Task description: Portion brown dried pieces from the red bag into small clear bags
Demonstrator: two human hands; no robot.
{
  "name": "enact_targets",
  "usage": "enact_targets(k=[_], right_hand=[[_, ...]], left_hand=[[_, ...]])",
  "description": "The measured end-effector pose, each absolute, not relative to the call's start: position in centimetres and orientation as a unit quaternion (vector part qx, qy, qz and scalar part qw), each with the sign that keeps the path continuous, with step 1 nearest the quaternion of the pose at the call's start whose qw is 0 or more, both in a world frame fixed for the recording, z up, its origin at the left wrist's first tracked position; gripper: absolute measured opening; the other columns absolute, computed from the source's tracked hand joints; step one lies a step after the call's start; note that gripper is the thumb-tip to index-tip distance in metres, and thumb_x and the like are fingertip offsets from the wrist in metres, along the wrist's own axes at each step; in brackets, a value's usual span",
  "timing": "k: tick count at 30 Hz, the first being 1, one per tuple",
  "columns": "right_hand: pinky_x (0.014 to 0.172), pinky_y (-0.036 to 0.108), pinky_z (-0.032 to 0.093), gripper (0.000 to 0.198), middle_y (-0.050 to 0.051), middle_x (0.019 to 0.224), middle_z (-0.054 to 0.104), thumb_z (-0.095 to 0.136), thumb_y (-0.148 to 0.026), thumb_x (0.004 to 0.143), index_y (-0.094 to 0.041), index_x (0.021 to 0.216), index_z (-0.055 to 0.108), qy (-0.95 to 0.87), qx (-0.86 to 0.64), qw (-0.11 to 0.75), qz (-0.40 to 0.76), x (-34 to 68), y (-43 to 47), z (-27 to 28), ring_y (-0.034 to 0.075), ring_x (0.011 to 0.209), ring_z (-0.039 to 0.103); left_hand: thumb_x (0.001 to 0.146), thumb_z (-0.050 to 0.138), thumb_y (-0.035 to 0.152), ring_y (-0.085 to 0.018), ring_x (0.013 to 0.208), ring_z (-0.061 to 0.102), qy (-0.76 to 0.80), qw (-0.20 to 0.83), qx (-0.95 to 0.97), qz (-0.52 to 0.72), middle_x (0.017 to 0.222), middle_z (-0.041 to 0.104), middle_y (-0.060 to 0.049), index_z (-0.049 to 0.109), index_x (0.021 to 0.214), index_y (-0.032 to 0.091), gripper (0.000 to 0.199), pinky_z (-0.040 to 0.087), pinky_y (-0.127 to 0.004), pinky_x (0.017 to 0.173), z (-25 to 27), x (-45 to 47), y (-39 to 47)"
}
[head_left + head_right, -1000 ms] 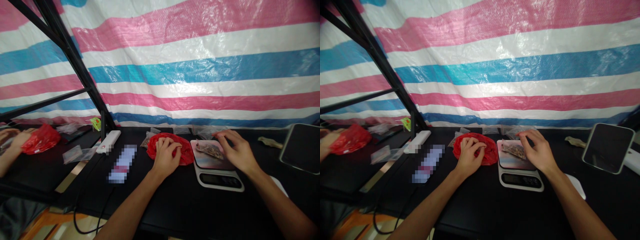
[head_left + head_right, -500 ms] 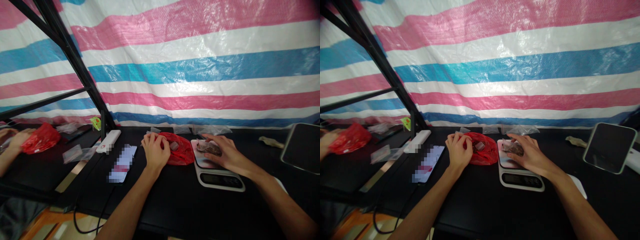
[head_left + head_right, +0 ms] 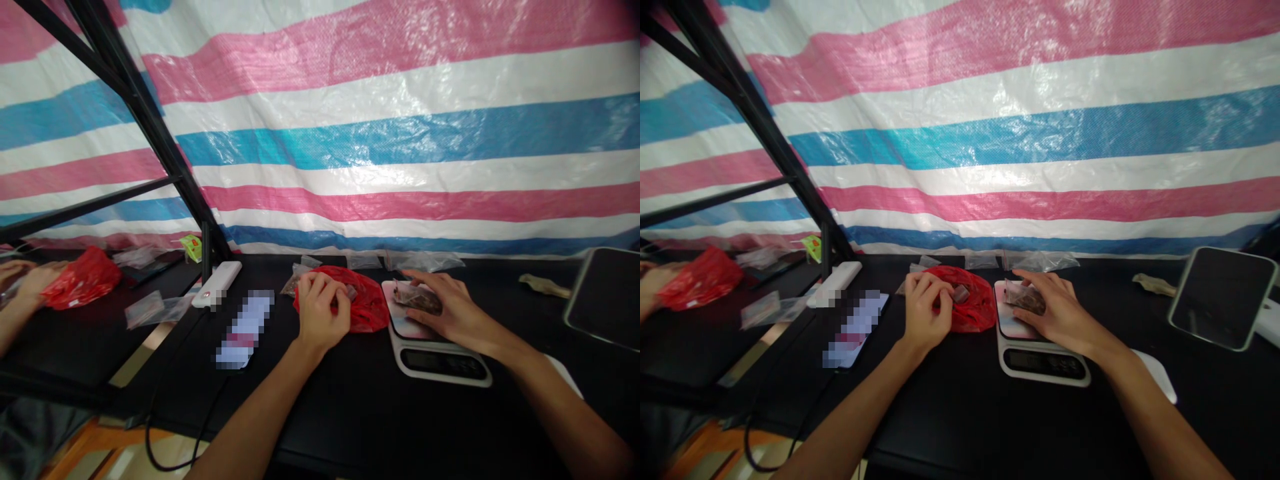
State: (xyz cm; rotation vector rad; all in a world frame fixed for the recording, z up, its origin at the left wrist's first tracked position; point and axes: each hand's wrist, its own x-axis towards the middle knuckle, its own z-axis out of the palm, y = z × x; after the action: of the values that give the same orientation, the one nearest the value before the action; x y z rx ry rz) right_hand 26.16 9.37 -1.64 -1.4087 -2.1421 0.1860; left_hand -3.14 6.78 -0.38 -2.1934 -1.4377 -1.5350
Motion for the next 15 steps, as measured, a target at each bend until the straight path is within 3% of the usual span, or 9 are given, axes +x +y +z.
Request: enact_targets(k=[5,11,15], right_hand=[[0.103,0.054,0.047,0.059,0.007,0.115,0.068,0.071,-0.045,0.088,-0.034,0.143,0.056,-0.783,-0.494,0.363,0.103,25.1,9.1,-1.3,0.031,0.109,0.064],[0.089,0.043,0.056,0.07,0.004,0.105,0.066,0.072,-0.041,0.089,-0.033,0.152,0.043,-0.721,-0.466,0.471,0.205,21.4,7.8,0.1,0.023,0.09,0.065],[0.089,0.043,0.059,0.073,0.005,0.114,0.066,0.073,-0.04,0.089,-0.036,0.154,0.04,-0.711,-0.438,0.469,0.289,18.7,6.1,0.4,0.024,0.095,0.066]], left_hand=[[0.09,0.057,0.014,-0.024,0.091,0.054,-0.366,-0.017,-0.795,-0.484,0.084,0.066,-0.007,0.07,0.093,0.021,0.015,0.046,-0.04,0.086,-1.0,-1.1,5.2],[0.094,0.065,0.032,-0.026,0.106,0.056,-0.389,-0.115,-0.77,-0.493,0.111,0.069,-0.009,0.064,0.122,0.021,0.029,0.047,-0.042,0.097,-1.2,0.8,4.5],[0.095,0.066,0.035,-0.024,0.106,0.055,-0.392,-0.167,-0.734,-0.53,0.109,0.067,-0.007,0.061,0.116,0.022,0.026,0.047,-0.039,0.096,-1.4,0.9,4.6]])
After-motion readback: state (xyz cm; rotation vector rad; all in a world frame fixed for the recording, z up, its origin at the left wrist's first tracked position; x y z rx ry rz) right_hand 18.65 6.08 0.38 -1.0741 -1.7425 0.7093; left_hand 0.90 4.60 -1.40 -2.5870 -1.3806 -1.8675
